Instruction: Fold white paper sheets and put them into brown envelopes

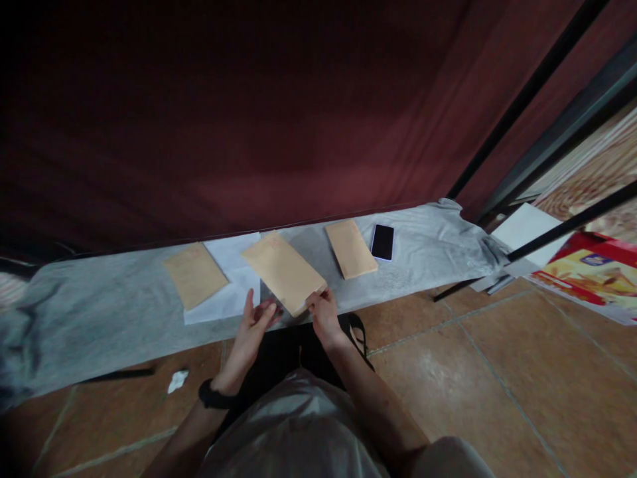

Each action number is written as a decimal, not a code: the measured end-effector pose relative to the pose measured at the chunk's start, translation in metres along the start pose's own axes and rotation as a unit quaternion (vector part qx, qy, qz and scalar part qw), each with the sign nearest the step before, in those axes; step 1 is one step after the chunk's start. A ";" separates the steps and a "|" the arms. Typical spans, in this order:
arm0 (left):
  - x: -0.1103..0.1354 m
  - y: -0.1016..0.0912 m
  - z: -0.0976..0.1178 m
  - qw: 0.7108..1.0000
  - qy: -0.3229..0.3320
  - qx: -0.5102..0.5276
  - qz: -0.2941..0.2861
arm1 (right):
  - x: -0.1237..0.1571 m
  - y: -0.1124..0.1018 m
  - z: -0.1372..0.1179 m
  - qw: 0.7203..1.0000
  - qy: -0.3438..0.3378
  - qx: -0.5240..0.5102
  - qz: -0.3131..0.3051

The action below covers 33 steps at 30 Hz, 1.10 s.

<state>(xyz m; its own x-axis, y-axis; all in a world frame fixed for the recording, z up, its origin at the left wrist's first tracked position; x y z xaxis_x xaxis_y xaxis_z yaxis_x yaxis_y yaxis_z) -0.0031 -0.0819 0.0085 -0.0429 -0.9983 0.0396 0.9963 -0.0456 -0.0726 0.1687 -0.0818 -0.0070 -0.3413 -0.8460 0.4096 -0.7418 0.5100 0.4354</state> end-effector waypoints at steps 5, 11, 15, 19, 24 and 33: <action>-0.006 0.047 0.004 0.976 -0.092 0.189 -0.060 | -0.004 0.000 0.009 1.000 -0.001 -0.006 -0.005; -0.043 0.046 -0.006 0.982 -0.111 0.151 -0.036 | -0.022 -0.028 0.012 0.992 -0.036 0.115 0.032; -0.060 0.038 -0.021 0.989 -0.119 0.088 -0.014 | -0.028 -0.046 0.006 0.957 -0.136 0.252 0.036; -0.063 0.037 -0.031 0.992 -0.121 -0.007 -0.028 | -0.027 -0.049 0.000 0.807 -0.313 0.497 -0.055; -0.055 0.028 -0.026 0.949 -0.025 -0.309 -0.059 | -0.027 -0.052 0.005 0.644 -0.378 0.647 -0.155; -0.086 0.073 -0.011 0.786 0.326 -0.501 -0.159 | -0.026 -0.051 0.009 0.613 -0.387 0.676 -0.129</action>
<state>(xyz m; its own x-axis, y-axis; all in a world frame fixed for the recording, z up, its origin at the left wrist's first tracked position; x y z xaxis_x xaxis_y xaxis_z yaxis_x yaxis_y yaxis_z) 0.0722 0.0002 -0.0107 -0.6311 -0.7231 -0.2809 0.3839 0.0235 -0.9231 0.2102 -0.0874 -0.0471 0.1058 -0.9586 -0.2646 -0.4498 0.1911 -0.8724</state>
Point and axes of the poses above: each hand's wrist, its own x-axis away from the middle knuckle, its own y-axis out of the palm, z = x × y, the point moved 2 cm from there along -x, towards the middle knuckle, and after that the axes turned 9 degrees about y, right-handed, at the moved point
